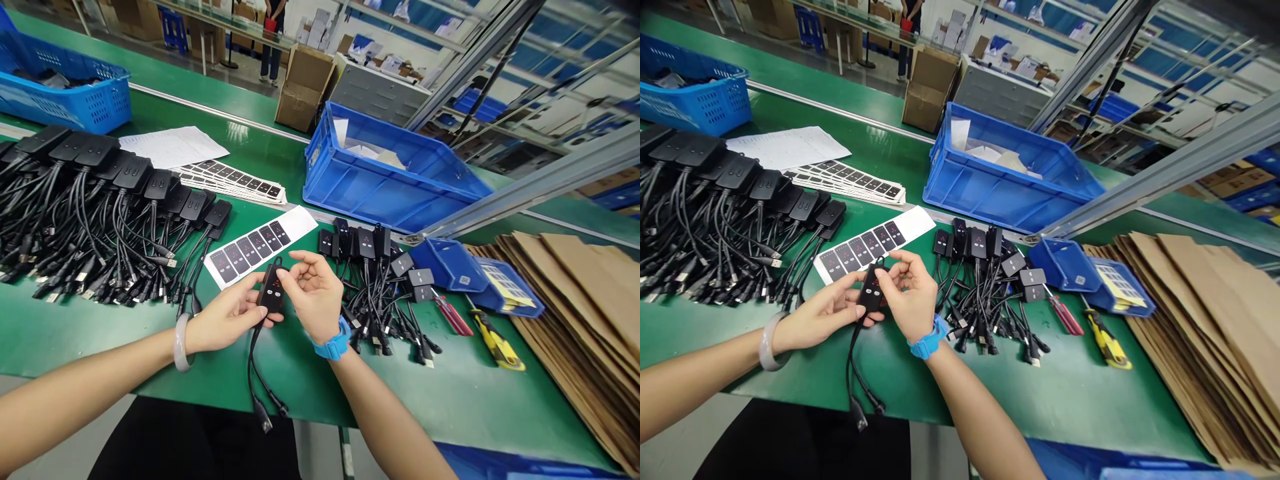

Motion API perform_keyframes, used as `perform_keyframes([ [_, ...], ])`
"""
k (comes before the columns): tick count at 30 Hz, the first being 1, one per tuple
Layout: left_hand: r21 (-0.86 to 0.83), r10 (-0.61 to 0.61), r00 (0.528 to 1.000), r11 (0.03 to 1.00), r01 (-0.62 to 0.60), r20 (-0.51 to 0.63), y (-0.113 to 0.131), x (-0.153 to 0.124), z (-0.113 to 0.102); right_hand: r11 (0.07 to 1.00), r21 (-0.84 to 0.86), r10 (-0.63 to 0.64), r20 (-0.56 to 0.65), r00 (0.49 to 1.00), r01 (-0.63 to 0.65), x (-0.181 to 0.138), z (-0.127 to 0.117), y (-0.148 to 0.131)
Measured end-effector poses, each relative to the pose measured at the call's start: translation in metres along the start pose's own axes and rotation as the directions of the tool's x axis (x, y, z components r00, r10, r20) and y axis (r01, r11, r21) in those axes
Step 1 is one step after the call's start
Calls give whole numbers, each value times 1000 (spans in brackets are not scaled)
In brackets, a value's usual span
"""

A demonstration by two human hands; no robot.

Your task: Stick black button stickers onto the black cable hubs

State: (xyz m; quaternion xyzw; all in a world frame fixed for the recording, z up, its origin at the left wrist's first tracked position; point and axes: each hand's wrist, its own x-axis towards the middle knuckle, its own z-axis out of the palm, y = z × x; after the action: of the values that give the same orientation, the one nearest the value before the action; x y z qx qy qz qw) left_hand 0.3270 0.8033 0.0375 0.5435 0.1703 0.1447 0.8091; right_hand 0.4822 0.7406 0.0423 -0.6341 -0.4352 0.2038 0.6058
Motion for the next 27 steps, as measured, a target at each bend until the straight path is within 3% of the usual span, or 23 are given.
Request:
perform_keyframes([
  [5,-127,-66,996,990,57,-65,6,2,-2,981,-186,-50,29,998,55,1,0,3],
  [8,-192,-76,988,980,48,-137,9,4,-4,996,-79,54,194,979,-40,2,1,5],
  [11,-161,-49,977,987,15,-207,8,7,-6,985,65,121,419,900,-162,-1,5,8],
  [13,-107,-34,973,994,10,-228,6,8,-7,968,133,126,476,870,-212,-3,8,8],
  [18,46,5,970,999,7,-245,0,8,-4,975,118,135,368,920,-190,-6,16,7],
  [22,115,-3,959,993,37,-282,-1,8,-2,976,80,165,344,924,-204,-10,20,5],
  [24,57,-13,953,998,32,-304,0,9,-1,990,-15,136,325,936,-139,-13,21,6],
  [27,-98,-6,956,995,-24,-294,2,11,-2,965,-250,-2,298,955,80,-15,20,12],
])
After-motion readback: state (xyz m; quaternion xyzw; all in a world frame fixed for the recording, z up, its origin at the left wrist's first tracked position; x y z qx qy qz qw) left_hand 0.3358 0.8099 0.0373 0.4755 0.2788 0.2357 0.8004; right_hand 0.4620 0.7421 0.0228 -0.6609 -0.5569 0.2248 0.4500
